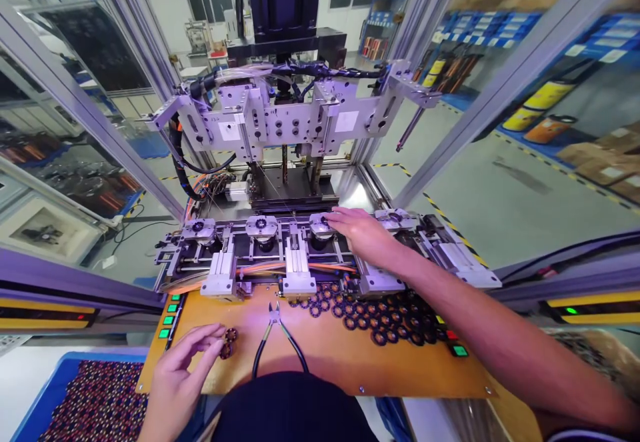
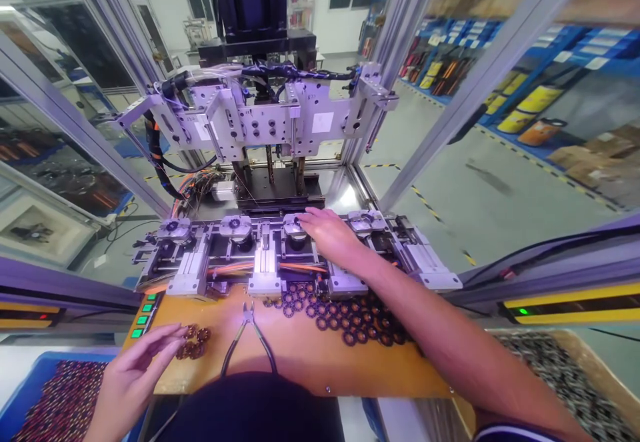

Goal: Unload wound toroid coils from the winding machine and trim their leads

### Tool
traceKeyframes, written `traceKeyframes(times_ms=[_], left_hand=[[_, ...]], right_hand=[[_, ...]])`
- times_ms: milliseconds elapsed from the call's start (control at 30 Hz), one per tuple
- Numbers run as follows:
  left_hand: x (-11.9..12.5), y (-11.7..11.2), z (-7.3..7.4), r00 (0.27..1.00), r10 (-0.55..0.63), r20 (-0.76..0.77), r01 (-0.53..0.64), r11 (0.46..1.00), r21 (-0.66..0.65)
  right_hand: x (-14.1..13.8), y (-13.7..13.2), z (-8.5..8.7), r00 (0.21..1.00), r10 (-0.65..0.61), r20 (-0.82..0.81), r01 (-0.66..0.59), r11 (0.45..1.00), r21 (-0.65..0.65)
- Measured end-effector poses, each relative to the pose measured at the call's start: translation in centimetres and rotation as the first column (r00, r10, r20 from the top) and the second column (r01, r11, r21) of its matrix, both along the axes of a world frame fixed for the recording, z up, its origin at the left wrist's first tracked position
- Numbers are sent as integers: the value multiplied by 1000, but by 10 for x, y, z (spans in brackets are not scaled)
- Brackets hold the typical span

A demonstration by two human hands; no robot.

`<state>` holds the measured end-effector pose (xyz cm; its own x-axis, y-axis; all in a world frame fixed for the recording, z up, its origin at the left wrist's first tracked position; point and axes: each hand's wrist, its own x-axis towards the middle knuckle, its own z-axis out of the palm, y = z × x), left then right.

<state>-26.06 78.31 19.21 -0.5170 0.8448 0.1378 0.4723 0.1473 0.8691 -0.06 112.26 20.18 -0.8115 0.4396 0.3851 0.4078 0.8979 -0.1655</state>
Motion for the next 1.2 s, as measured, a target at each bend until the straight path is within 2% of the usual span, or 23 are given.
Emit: traceKeyframes(times_ms=[67, 167, 267, 333, 400, 500, 600, 700, 800, 867, 933, 1033, 1200], left_hand=[[1, 2, 7, 998, -17, -61, 18, 1000, 18], [9, 20, 32, 956, -137, -261, 158, 985, 63], [25, 60, 63, 790, -287, -542, 392, 916, 88], [38, 99, 76, 635, -368, -679, 508, 861, 8], [51, 143, 81, 433, -467, -771, 520, 828, -210], [67, 205, 76, 335, -553, -763, 523, 782, -337], [76, 243, 66, 275, -619, -736, 514, 741, -432], [79, 255, 62, 231, -662, -713, 494, 711, -500], [79, 255, 64, 205, -677, -707, 478, 699, -532], [80, 255, 65, 190, -682, -706, 471, 695, -544], [82, 255, 67, 183, -688, -703, 466, 690, -554], [82, 257, 67, 192, -696, -691, 460, 686, -563], [80, 252, 65, 262, -690, -675, 466, 703, -537]], right_hand=[[-1, -4, -7, 1000, -14, -17, 14, 1000, 21], [-6, -6, -11, 996, -27, -80, 32, 998, 56], [-6, -16, -3, 978, -56, -201, 77, 992, 99], [1, -33, 7, 940, -93, -328, 142, 982, 128], [13, -60, 17, 873, -133, -468, 221, 966, 138], [36, -108, 25, 771, -168, -615, 293, 950, 108], [63, -153, 15, 729, -191, -658, 277, 960, 28], [92, -189, -16, 724, -301, -620, 328, 942, -74], [115, -222, -57, 709, -466, -529, 419, 882, -215], [121, -241, -83, 689, -550, -471, 464, 835, -297], [120, -253, -103, 685, -582, -438, 483, 813, -324], [112, -253, -122, 710, -574, -408, 483, 819, -310], [102, -220, -139, 729, -580, -363, 507, 814, -282]])
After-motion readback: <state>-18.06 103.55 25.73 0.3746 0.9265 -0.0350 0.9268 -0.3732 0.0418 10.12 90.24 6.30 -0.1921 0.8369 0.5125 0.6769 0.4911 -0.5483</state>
